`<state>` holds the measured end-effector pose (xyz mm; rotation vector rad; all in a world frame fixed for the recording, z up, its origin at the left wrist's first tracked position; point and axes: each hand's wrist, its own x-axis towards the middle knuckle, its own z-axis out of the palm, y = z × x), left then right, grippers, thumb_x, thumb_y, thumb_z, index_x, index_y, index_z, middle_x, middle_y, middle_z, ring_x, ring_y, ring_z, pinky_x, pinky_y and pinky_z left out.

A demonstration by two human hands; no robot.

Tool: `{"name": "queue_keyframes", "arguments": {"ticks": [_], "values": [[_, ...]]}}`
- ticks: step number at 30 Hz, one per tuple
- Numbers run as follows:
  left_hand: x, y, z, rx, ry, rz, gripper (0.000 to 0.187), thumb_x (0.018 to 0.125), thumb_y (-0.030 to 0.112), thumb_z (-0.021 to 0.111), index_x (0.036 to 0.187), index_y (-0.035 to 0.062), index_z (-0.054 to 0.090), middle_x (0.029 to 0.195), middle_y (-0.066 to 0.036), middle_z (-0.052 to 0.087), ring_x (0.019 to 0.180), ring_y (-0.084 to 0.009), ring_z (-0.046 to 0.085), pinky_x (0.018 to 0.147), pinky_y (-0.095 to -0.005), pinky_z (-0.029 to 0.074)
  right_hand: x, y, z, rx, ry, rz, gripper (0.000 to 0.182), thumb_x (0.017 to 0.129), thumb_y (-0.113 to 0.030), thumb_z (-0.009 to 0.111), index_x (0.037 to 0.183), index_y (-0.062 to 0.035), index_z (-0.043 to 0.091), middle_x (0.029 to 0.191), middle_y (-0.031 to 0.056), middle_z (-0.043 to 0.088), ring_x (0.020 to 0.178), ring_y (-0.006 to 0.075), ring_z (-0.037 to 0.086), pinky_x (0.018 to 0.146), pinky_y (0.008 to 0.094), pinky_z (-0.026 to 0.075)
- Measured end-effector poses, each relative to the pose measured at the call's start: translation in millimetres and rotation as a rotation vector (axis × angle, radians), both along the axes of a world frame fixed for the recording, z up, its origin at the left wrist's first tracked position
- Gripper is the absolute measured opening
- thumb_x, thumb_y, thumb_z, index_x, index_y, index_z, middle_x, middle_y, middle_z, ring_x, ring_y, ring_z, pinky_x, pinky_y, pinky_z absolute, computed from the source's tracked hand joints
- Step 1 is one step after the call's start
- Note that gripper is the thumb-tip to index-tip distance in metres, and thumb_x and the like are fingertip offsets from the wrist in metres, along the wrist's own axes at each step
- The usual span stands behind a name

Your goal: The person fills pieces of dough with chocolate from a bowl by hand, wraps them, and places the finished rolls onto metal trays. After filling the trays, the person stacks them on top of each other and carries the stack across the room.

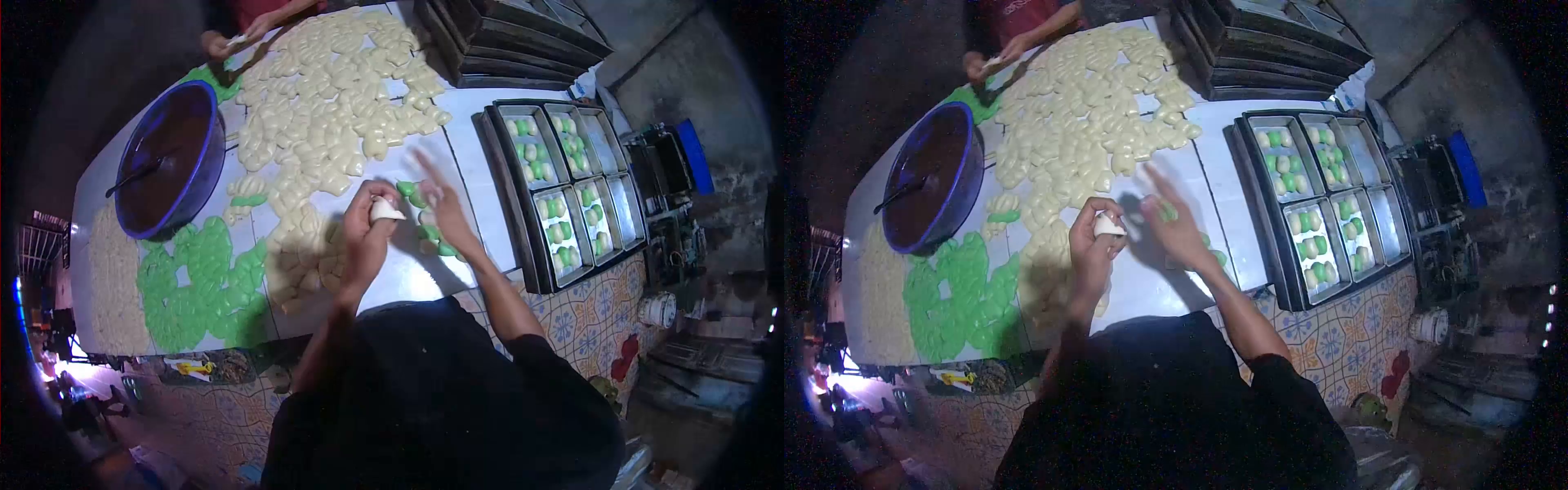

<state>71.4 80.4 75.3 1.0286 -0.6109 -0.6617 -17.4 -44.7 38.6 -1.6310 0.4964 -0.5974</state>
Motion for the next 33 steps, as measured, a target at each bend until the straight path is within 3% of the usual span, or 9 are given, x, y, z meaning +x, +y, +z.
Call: {"name": "queue_keyframes", "arguments": {"ticks": [3,5,12,15,19,21,24,25,33], "values": [[1,8,14,0.018,0.008,-0.014,0.029,0.075,-0.01,0.04,0.097,0.0032,0.052,0.079,0.002,0.045,0.064,-0.0031,0.038,0.052,-0.0181,0.031,7,32,-65,0.046,0.134,0.38,0.056,0.102,-0.045,0.028,0.126,-0.0013,0.054,0.109,0.0131,0.059,0.1,0.0179,0.053,0.09,0.033,0.041],[10,6,13,-0.102,0.277,-0.039,0.026,0.078,-0.01,0.041,0.099,0.002,0.05,0.076,-0.001,0.044,0.06,-0.0054,0.038,0.049,-0.0201,0.031,-1,44,-68,0.641,0.03,0.442,0.061,0.1,-0.051,0.026,0.113,-0.0008,0.059,0.091,0.0062,0.056,0.081,0.0111,0.048,0.073,0.0301,0.041],[70,28,35,-0.191,0.103,0.478,0.018,0.089,0.011,0.047,0.105,0.0037,0.05,0.066,-0.001,0.039,0.053,-0.0107,0.035,0.049,-0.0269,0.03,-15,44,-28,0.043,0.077,0.278,0.031,0.097,-0.031,0.053,0.093,-0.0005,0.06,0.069,-0.0018,0.052,0.062,0.0068,0.047,0.056,0.0244,0.039],[132,90,38,-0.859,0.48,0.242,0.017,0.093,0.01,0.046,0.109,0.0045,0.052,0.067,0.0,0.037,0.059,-0.0111,0.035,0.053,-0.0278,0.031,-48,16,-27,0.246,0.11,0.101,0.032,0.096,-0.032,0.054,0.091,-0.0013,0.06,0.067,0.0002,0.053,0.062,0.0069,0.05,0.051,0.0226,0.039],[108,81,37,-0.35,0.32,0.644,0.031,0.09,0.008,0.05,0.12,0.001,0.049,0.092,-0.01,0.055,0.057,-0.0096,0.04,0.055,-0.0235,0.036,-56,-10,39,0.792,-0.517,0.102,0.033,0.099,-0.025,0.047,0.119,0.0011,0.048,0.059,-0.0029,0.032,0.047,0.0053,0.029,0.045,0.023,0.03],[94,86,-35,0.245,0.125,0.153,0.048,0.081,0.005,0.052,0.128,-0.0011,0.046,0.109,-0.013,0.057,0.06,-0.0072,0.048,0.057,-0.0199,0.042,-48,-16,51,0.843,-0.551,0.152,0.035,0.1,-0.026,0.044,0.119,0.0021,0.048,0.058,-0.0028,0.031,0.047,0.0056,0.028,0.045,0.0236,0.03],[1,22,-39,0.383,-0.581,-0.182,0.048,0.078,0.007,0.064,0.124,0.0029,0.052,0.124,-0.014,0.057,0.117,-0.0246,0.052,0.093,-0.035,0.043,-24,-3,53,0.872,-0.498,0.297,0.028,0.099,-0.021,0.044,0.108,0.0047,0.052,0.059,-0.0022,0.032,0.048,0.0057,0.029,0.046,0.0225,0.029],[-17,12,-32,0.342,-0.361,-0.451,0.044,0.079,0.002,0.062,0.122,0.0019,0.053,0.12,-0.018,0.059,0.113,-0.0287,0.057,0.089,-0.0357,0.045,-17,0,52,0.832,-0.473,0.308,0.026,0.099,-0.019,0.046,0.104,0.0049,0.054,0.059,-0.0024,0.032,0.048,0.0058,0.029,0.046,0.0223,0.029],[-3,54,-113,0.741,-0.588,0.233,0.03,0.08,-0.004,0.055,0.109,0.001,0.06,0.097,-0.013,0.063,0.086,-0.0234,0.063,0.077,-0.0329,0.049,-48,-84,110,0.074,-1.025,-0.019,0.032,0.099,-0.03,0.041,0.109,-0.0021,0.053,0.076,0.0018,0.045,0.06,0.0078,0.036,0.051,0.023,0.03]]}}
